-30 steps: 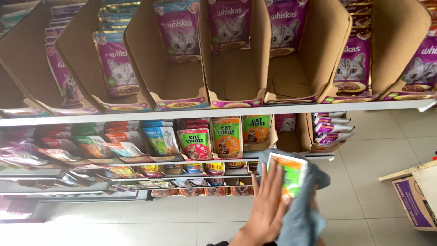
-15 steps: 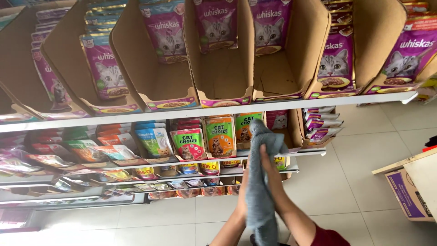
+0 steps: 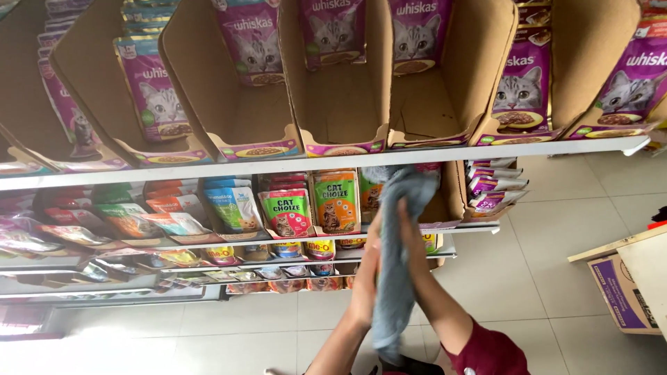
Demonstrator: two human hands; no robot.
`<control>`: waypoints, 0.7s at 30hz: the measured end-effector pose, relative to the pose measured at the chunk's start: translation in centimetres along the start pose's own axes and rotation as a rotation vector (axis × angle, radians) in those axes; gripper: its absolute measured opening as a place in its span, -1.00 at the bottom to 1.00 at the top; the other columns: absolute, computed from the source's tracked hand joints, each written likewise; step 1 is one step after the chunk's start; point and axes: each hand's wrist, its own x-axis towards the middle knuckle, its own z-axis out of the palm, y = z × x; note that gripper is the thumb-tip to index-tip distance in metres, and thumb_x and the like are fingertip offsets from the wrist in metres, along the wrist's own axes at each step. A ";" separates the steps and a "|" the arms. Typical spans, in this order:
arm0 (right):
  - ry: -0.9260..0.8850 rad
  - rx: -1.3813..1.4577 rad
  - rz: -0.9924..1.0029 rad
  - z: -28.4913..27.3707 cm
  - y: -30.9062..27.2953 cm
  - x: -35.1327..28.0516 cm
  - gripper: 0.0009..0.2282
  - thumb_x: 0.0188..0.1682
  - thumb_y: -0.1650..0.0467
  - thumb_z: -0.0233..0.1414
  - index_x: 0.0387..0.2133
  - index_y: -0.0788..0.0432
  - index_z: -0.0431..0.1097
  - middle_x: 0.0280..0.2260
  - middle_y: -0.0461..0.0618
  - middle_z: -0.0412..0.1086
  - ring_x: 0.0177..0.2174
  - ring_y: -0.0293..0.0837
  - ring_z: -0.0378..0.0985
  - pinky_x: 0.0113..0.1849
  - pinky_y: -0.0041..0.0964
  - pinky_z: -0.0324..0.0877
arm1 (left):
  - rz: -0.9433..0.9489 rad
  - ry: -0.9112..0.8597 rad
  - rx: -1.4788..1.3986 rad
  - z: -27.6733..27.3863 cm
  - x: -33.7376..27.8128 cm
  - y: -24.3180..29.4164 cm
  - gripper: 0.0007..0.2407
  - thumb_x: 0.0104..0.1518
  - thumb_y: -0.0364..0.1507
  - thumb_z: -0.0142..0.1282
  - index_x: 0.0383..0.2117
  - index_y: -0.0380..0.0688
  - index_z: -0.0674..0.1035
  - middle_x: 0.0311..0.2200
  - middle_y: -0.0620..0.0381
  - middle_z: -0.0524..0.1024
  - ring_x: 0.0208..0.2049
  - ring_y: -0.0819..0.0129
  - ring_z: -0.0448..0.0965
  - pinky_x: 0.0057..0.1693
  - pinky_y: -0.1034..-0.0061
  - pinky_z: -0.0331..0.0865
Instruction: Wiping down individual cat food pouches with a cloth and arranging them neatly on a grocery store shelf.
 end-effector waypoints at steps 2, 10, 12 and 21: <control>-0.002 0.046 -0.062 -0.2 0.5 -0.2 -0.38 0.10 -0.02 -0.23 0.17 0.23 0.32 -0.23 0.14 0.45 -0.24 -0.07 0.47 -0.14 -0.15 0.33 | -0.019 -0.011 0.019 -0.2 0.3 -0.3 -0.48 0.40 -0.25 -0.37 0.45 -0.25 0.06 0.47 -0.05 0.03 0.49 0.26 -0.03 0.48 0.44 -0.17; -0.194 0.266 -0.078 1.6 1.7 -8.9 -0.49 0.03 0.09 -0.12 0.20 0.05 0.25 0.10 -0.32 0.36 0.04 -0.44 0.38 0.08 -0.46 0.20 | -0.118 0.151 -0.212 -1.6 2.5 -3.7 -0.44 0.36 -0.25 -0.28 0.49 -0.04 -0.04 0.33 -0.23 0.18 0.26 0.00 0.28 0.31 0.25 0.07; -0.235 0.300 -0.060 0.6 3.6 -6.6 -0.49 0.07 0.09 -0.13 0.10 0.20 0.35 -0.05 -0.13 0.43 -0.08 -0.31 0.45 0.03 -0.36 0.32 | 0.002 0.085 -0.039 -1.3 1.9 -3.9 -0.42 0.35 -0.33 -0.16 0.47 -0.21 0.00 0.36 -0.15 0.18 0.33 0.06 0.20 0.41 0.32 0.04; -0.308 0.598 0.029 -2.2 0.0 -2.0 -0.52 0.09 0.14 0.06 0.12 0.27 0.34 -0.11 -0.01 0.44 -0.17 -0.21 0.50 -0.09 -0.33 0.41 | 0.328 0.006 0.904 0.0 -1.5 -3.4 -0.45 0.38 -0.33 -0.12 0.46 -0.23 0.05 0.53 -0.21 -0.19 0.57 -0.09 -0.23 0.55 0.15 -0.18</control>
